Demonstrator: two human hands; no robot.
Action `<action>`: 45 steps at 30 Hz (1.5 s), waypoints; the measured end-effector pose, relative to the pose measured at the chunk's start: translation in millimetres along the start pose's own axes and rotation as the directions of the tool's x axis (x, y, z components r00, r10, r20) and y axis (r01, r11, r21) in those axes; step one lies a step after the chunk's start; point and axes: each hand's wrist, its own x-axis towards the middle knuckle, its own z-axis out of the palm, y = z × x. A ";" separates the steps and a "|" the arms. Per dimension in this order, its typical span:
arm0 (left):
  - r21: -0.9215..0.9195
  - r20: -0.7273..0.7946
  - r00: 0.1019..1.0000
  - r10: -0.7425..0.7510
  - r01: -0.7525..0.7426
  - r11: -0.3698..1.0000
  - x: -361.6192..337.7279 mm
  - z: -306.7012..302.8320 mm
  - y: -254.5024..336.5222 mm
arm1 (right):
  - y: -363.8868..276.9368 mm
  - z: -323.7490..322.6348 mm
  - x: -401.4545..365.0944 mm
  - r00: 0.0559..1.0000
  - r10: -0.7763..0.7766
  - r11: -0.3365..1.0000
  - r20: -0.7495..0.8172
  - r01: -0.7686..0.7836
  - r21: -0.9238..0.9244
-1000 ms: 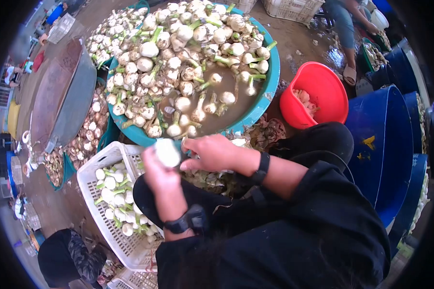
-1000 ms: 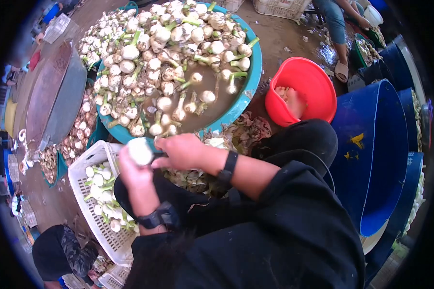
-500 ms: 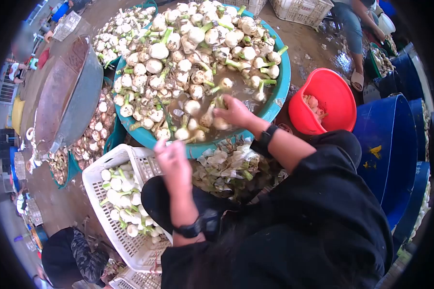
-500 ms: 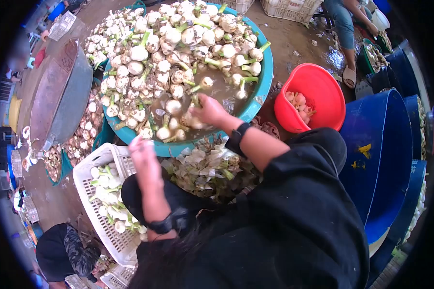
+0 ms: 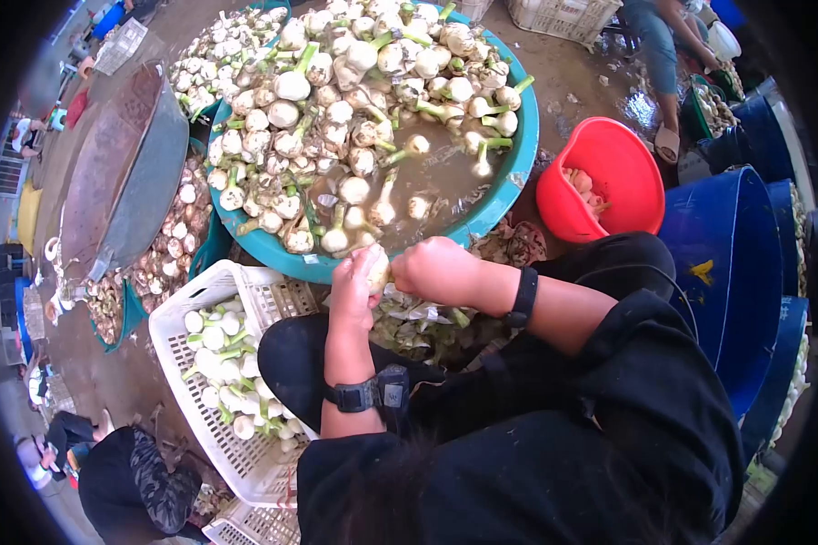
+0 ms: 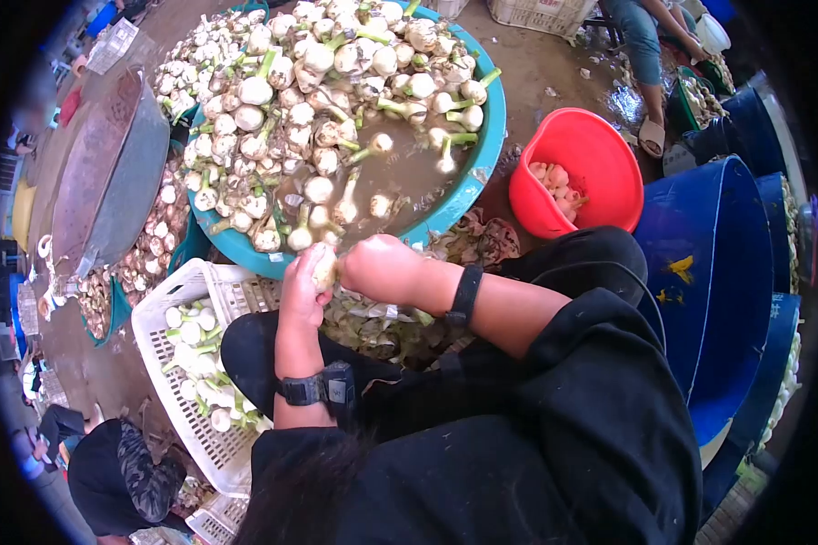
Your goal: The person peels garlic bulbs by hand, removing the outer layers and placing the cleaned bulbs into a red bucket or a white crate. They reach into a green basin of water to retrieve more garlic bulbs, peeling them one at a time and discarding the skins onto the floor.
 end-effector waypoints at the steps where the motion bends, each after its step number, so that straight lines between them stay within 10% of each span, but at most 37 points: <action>1: -0.001 0.005 1.000 0.000 0.000 1.000 1.6 -0.9 -2.7 | 3.4 3.9 -0.8 0.996 0.080 0.994 -0.044 -0.076 0.079; 2: -0.065 0.062 0.998 -0.006 0.010 0.998 2.0 -1.4 -4.2 | 8.1 7.6 -1.1 0.996 0.084 0.994 -0.044 -0.080 0.077; 3: -0.128 0.118 0.993 -0.008 0.023 0.991 2.4 -1.0 -5.6 | 13.2 10.8 -0.5 0.932 0.319 0.720 0.171 -0.356 0.596; 4: -0.126 0.122 0.993 -0.007 0.023 0.992 2.5 0.3 -6.9 | 17.4 14.2 -1.3 0.806 0.367 0.141 0.464 -0.541 0.829; 5: -0.073 0.162 0.980 0.117 -0.106 0.992 1.8 3.2 -5.4 | 14.2 14.3 -6.0 0.801 0.367 0.023 0.473 -0.516 0.856; 8: 0.155 0.215 0.959 0.186 -0.222 0.963 -7.6 6.0 7.1 | 8.5 14.8 -12.6 0.889 0.405 0.226 0.214 -0.324 0.918; 9: 0.330 0.216 0.967 0.135 -0.202 0.922 -11.4 6.8 10.0 | 14.6 22.6 -13.0 0.938 0.344 0.544 -0.038 -0.167 0.822; 12: 0.435 0.378 0.890 0.253 -0.412 0.800 -18.7 8.5 2.1 | 20.8 19.8 -14.1 0.870 0.488 0.558 0.075 -0.377 0.739; 14: 0.523 0.374 0.854 0.360 -0.515 0.679 -23.4 11.5 -1.0 | 34.0 32.3 -5.2 0.760 0.536 0.004 0.367 -0.437 0.899; 16: 0.670 0.391 0.732 0.557 -0.642 0.373 -26.1 12.8 -0.2 | 41.1 35.3 -4.4 0.746 0.486 -0.135 0.456 -0.452 0.882; 17: 0.741 0.515 0.571 0.640 -0.671 0.002 -31.1 15.4 9.8 | 35.9 30.1 -4.0 0.746 0.485 -0.136 0.457 -0.451 0.882; 18: 0.743 0.513 0.573 0.639 -0.669 0.003 -26.5 13.5 5.8 | 26.2 21.0 -4.5 0.796 0.447 -0.255 0.408 -0.324 0.911; 19: 0.661 0.371 0.629 0.683 -0.695 0.282 -19.2 9.6 -3.7 | 17.8 15.8 -5.8 0.839 0.415 -0.373 0.352 -0.195 0.907; 22: 0.078 -0.161 0.830 0.534 -0.528 0.846 -9.7 8.9 -11.2 | 1.0 15.7 -12.2 0.892 0.444 -0.328 0.085 0.074 0.942; 23: -0.216 -0.174 0.900 0.400 -0.431 0.876 -12.1 5.8 -7.9 | 0.4 -0.6 -26.5 0.947 0.321 0.187 -0.012 -0.051 0.981; 24: -0.491 -0.140 0.954 0.265 -0.299 0.818 -13.0 1.3 -4.6 | 1.9 5.6 -34.7 0.965 0.256 0.382 -0.063 -0.041 0.923; 26: -0.572 -0.172 0.977 0.127 -0.204 0.795 -6.6 -10.1 -4.4 | 5.3 10.7 -53.1 0.945 0.191 0.375 -0.265 0.179 0.910; 27: -0.654 -0.187 0.982 -0.020 -0.109 0.748 -2.4 -16.5 -6.7 | 5.7 1.4 -58.9 0.924 0.316 0.131 -0.218 0.185 0.974; 30: -0.775 -0.186 0.969 -0.160 -0.045 0.630 5.5 -37.7 -10.9 | 10.3 -47.0 -67.9 0.833 0.504 -0.357 -0.229 0.442 0.823; 32: -0.755 -0.185 0.977 -0.110 -0.069 0.652 -1.3 -33.8 -2.1 | 24.7 -43.0 -67.5 0.808 0.542 -0.274 -0.230 0.429 0.861; 33: -0.596 -0.319 0.948 0.017 -0.215 0.774 -2.8 -28.6 1.3 | 24.2 -39.3 -62.0 0.912 0.353 0.319 -0.207 0.090 0.943; 34: -0.403 -0.417 0.894 0.163 -0.342 0.849 -5.3 -20.8 4.3 | 23.3 -36.6 -57.8 0.972 0.232 0.821 -0.045 -0.171 0.545; 36: -0.256 -0.429 0.859 0.279 -0.412 0.874 -12.9 -8.4 6.2 | -4.4 -28.6 -42.1 0.944 0.290 0.906 -0.159 -0.217 0.364; 38: 0.137 -0.289 0.778 0.559 -0.544 0.828 -9.8 -8.8 -4.6 | -15.4 -24.7 -14.2 0.866 0.375 0.778 -0.330 -0.101 0.620; 40: 0.149 -0.201 0.729 0.654 -0.637 0.756 -9.7 -1.3 -9.0 | -10.0 -12.8 5.8 0.895 0.295 0.729 -0.333 0.015 0.685; 43: -0.222 -0.519 0.824 0.227 -0.387 0.895 -21.0 11.1 13.0 | -8.4 -3.2 -4.3 0.940 0.070 0.755 -0.335 0.170 0.634; 45: -0.569 -0.287 0.958 -0.008 -0.164 0.806 0.0 -39.4 -5.2 | -3.2 8.6 -28.1 0.954 -0.079 0.823 -0.288 0.225 0.522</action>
